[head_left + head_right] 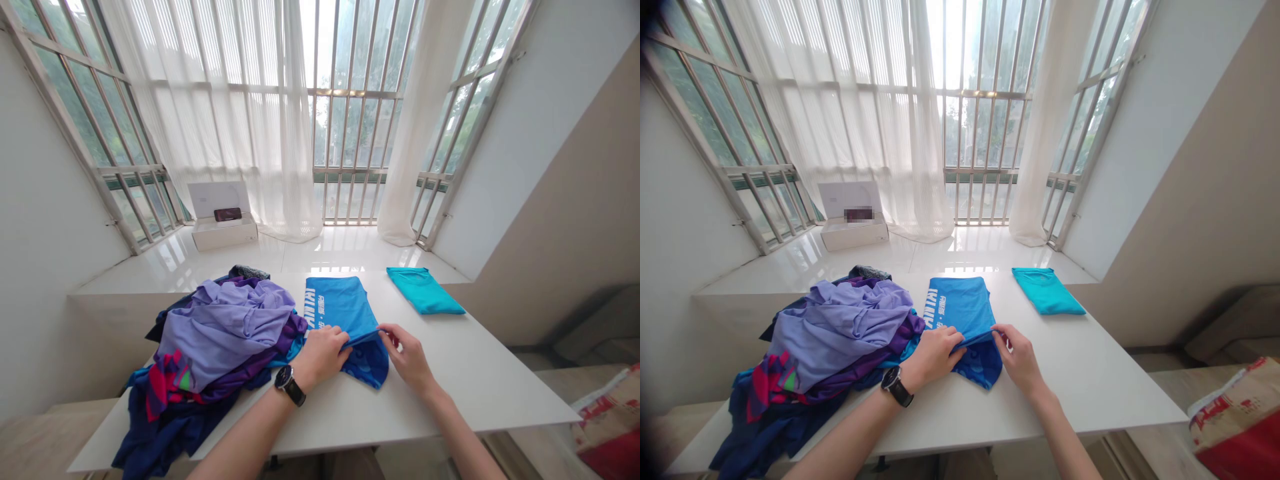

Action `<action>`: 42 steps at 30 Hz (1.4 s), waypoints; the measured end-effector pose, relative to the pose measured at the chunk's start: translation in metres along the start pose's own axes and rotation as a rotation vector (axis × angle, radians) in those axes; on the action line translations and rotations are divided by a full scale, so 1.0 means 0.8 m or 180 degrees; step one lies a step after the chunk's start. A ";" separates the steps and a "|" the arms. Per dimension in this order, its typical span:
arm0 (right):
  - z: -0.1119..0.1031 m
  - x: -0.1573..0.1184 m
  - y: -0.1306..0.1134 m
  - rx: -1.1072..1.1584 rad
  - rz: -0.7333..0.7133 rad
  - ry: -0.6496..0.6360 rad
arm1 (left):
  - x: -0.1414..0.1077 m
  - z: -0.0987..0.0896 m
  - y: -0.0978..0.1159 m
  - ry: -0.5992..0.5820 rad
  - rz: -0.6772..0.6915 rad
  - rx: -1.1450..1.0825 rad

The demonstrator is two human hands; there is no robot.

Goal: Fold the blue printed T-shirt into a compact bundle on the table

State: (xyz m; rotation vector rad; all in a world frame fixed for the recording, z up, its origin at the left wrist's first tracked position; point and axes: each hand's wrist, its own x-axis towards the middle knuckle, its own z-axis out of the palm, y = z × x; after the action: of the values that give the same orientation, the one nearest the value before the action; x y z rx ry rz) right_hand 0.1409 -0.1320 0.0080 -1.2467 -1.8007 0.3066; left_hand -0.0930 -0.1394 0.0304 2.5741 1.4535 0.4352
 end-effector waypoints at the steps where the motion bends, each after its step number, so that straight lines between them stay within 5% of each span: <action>1: 0.001 0.001 -0.002 -0.0001 0.0000 0.0052 | 0.002 0.002 -0.001 -0.0003 -0.0068 -0.0029; 5: -0.007 -0.022 -0.015 -0.0137 -0.0200 0.0338 | 0.011 0.007 -0.010 0.0025 -0.0246 -0.0118; 12: -0.010 -0.079 -0.032 -0.0902 -0.1223 -0.1046 | 0.015 0.013 -0.008 0.0156 -0.0381 -0.0127; 19: 0.012 -0.059 -0.033 -0.1189 -0.1610 -0.1055 | 0.008 0.005 0.000 0.0228 -0.0290 -0.0032; 30: 0.015 -0.052 -0.036 -0.0882 -0.1545 -0.1085 | 0.008 0.012 0.005 0.0163 0.0149 0.0201; 37: 0.025 -0.052 -0.034 -0.0986 -0.1714 -0.0829 | 0.013 0.018 0.005 0.0088 -0.0008 0.0055; 42: 0.035 -0.053 -0.031 -0.0682 -0.1013 -0.0651 | 0.018 0.021 0.002 0.0116 -0.0445 -0.0255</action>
State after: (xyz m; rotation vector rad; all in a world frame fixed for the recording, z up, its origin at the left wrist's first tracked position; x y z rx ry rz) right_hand 0.1071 -0.1713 -0.0145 -1.0781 -2.2201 0.0628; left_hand -0.0794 -0.1276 0.0170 2.3967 1.5819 0.5118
